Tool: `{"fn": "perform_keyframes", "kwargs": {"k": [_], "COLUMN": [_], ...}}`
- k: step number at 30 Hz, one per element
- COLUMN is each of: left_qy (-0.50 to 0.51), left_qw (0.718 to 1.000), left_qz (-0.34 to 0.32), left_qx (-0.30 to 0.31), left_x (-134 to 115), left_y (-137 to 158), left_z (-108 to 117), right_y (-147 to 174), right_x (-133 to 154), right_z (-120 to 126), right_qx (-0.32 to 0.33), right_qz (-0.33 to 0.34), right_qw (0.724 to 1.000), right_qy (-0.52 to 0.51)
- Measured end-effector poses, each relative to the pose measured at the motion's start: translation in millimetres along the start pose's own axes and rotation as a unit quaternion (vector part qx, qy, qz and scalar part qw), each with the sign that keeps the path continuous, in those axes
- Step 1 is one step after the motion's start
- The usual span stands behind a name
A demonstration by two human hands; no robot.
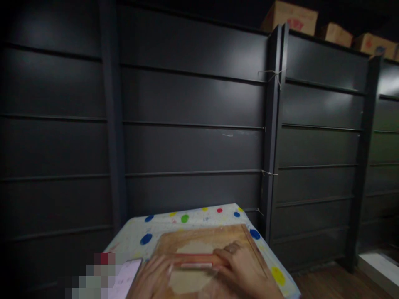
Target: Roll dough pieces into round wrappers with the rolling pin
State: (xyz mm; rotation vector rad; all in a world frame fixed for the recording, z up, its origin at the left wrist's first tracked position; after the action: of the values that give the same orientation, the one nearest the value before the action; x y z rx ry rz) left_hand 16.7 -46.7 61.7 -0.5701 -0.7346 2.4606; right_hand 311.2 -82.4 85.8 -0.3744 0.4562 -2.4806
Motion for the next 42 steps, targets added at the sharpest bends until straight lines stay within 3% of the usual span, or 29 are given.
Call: {"fn": "perform_keyframes", "kwargs": {"k": [3,8,10,14,17,23,31,38,42], "left_qy": [-0.025,-0.096,-0.139,-0.202,-0.221,-0.207,-0.108,-0.016,-0.04], "left_qw": [0.997,0.986,0.978,0.967,0.962,0.958,0.96,0.975,0.975], "left_qz": [0.075,0.096,0.099,0.07,0.085,0.083,0.124,0.099,0.088], "left_qx": [-0.013,0.094,0.119,0.14,0.134,0.181,0.226,0.199,0.2], "left_x": [15.0,15.4,9.9,-6.9,-18.1,-19.5,-8.3,-13.9,-8.4], "left_y": [-19.1,-46.5,-50.0,-45.6,-40.7,-40.9,-31.2,-8.9,-23.0], "left_z": [-9.4,-35.6,-38.2,-33.0,-25.1,-20.1,-36.0,-35.4,-35.5], "right_y": [-17.4,-28.8,-33.2,-53.9,-74.5,-93.5,-80.4,-42.6,-56.4], "right_x": [2.2,-11.6,-21.5,-38.4,-41.2,-45.9,-49.0,-32.7,-38.2], "right_z": [-12.5,-30.6,-35.6,-48.2,-59.1,-68.1,-65.5,-49.2,-57.9], "right_qx": [0.008,-0.01,-0.01,0.005,0.026,0.073,0.113,0.069,0.098], "right_qz": [0.052,0.076,0.043,-0.088,-0.097,-0.065,-0.004,-0.038,-0.051], "right_qw": [0.997,0.992,0.994,0.995,0.995,0.995,0.993,0.996,0.994], "right_qy": [-0.061,-0.103,-0.095,-0.042,-0.013,0.027,0.016,-0.032,-0.016]}}
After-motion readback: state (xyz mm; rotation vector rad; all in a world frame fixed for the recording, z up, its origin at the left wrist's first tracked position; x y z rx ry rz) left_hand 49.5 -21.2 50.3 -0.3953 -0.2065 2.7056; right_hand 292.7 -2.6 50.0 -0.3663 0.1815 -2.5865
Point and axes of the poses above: each hand's wrist, its own y-axis away from the middle knuckle, its own z-axis out of the back of the hand, x = y × z, the point moved 2 cm from there along -y, towards the middle knuckle, and after that the axes turned 11 degrees about z, right-handed, at the moved point
